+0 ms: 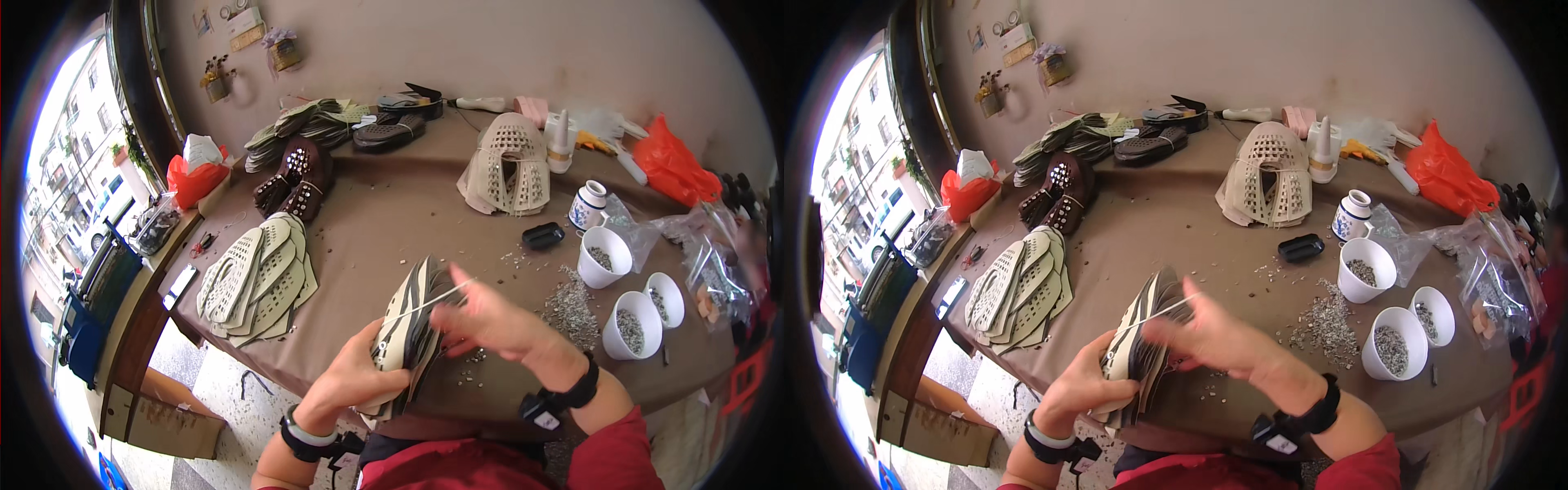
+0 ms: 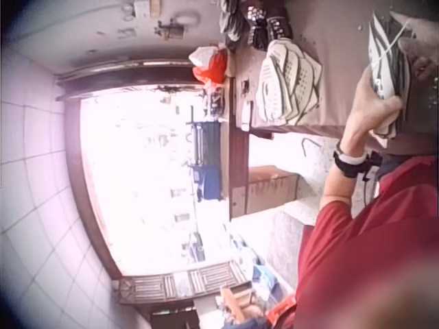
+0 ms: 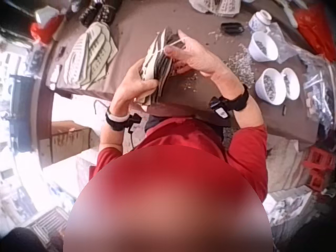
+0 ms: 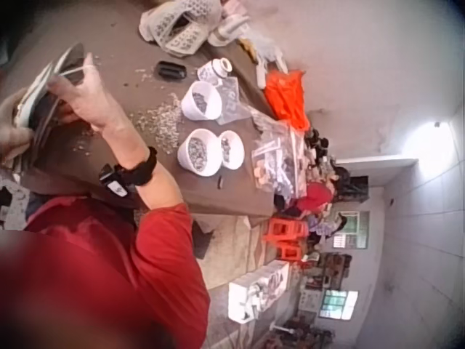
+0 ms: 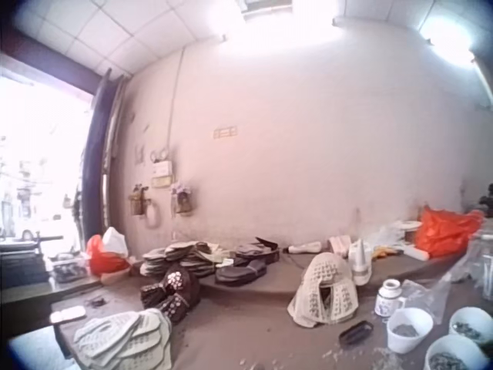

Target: Bundling and tying together perforated leather shoe upper components using a string.

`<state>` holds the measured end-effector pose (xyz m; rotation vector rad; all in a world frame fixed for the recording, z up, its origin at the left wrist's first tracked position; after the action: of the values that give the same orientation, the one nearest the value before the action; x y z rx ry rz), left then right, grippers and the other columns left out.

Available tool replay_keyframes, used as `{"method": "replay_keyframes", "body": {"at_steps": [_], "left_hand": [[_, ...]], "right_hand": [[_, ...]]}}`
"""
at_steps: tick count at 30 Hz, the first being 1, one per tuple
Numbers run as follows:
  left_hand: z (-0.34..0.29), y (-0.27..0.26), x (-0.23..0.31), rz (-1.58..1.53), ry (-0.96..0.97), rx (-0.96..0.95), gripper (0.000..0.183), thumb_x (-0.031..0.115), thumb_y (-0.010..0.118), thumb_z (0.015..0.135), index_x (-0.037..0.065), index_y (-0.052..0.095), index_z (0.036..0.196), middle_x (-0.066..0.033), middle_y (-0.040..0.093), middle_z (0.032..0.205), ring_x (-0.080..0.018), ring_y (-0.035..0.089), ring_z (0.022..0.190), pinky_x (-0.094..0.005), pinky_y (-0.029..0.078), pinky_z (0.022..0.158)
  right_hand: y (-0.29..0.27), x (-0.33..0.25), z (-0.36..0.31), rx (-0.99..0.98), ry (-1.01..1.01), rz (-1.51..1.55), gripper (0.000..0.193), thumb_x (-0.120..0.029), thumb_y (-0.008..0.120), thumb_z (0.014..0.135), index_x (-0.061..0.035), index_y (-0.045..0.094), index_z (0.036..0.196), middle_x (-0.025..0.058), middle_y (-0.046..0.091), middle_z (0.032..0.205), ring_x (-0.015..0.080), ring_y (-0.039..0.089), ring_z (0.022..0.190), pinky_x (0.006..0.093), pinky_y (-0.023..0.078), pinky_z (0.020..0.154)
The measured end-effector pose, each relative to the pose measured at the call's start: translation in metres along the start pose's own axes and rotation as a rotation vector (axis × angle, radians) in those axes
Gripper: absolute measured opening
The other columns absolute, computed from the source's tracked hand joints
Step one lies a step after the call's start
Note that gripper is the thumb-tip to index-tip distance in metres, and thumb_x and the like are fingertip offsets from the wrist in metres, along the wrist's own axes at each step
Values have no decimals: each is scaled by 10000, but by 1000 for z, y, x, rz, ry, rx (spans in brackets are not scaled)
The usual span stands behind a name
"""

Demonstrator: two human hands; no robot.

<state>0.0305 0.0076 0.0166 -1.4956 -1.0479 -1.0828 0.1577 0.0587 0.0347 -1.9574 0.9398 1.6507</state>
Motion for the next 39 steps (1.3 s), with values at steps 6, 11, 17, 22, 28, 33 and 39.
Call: {"method": "replay_keyframes", "body": {"at_steps": [6,11,17,22,28,33,39], "left_hand": [[-4,-1,1,-498,-64,-193,645,84,695,662,-72,492,1254,-130,631,1066,-159,609,924,-256,479,848],[-22,-9,-23,-1089,-187,-92,601,243,571,729,-8,517,1272,-170,622,1036,-254,625,887,-351,520,793],[1,-23,-39,-1589,68,-231,615,318,537,717,2,529,1244,-211,540,1225,-324,537,1134,-434,477,917],[2,-102,-139,-853,-283,221,354,119,494,800,-61,587,1091,-199,646,997,-270,652,961,-397,558,818],[-3,-147,-125,-549,-317,196,357,245,562,883,-48,627,1076,-95,676,952,-152,641,754,-269,530,675],[32,-138,-94,-25,-357,99,486,329,697,832,-82,618,1078,-105,685,893,-153,656,733,-263,526,649],[39,-127,-91,-431,-169,82,393,163,751,795,-74,599,1070,-132,692,917,-153,680,712,-259,569,660]], "right_hand": [[-38,-21,18,80,21,-120,657,-590,587,865,12,639,1125,132,685,892,175,659,761,299,543,650],[-39,-68,29,58,-356,87,148,-129,681,871,-3,683,949,85,692,845,146,675,728,255,556,621],[-67,-96,18,378,-686,-181,136,-124,690,853,-4,697,917,67,699,832,116,660,744,243,542,697],[-41,-44,53,395,-565,-627,201,-151,726,789,-39,712,956,100,696,957,196,677,870,299,550,734],[-1,-17,105,353,-575,-920,417,-360,671,840,-114,655,1176,271,506,1312,370,575,1138,426,472,940],[24,61,162,-5,-319,-629,784,-523,686,809,-208,368,1452,394,198,1450,480,319,1337,422,312,1088],[-15,67,145,82,-82,272,967,-282,802,765,-34,204,1483,192,381,1432,301,397,1310,437,328,1081]]}}
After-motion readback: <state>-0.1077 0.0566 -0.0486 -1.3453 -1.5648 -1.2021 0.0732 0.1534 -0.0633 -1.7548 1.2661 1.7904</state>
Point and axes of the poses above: each hand's wrist, its own z-axis towards the middle knuckle, its own y-axis out of the palm, x = y × z, the point moved 10 cm from there along z, towards the middle knuckle
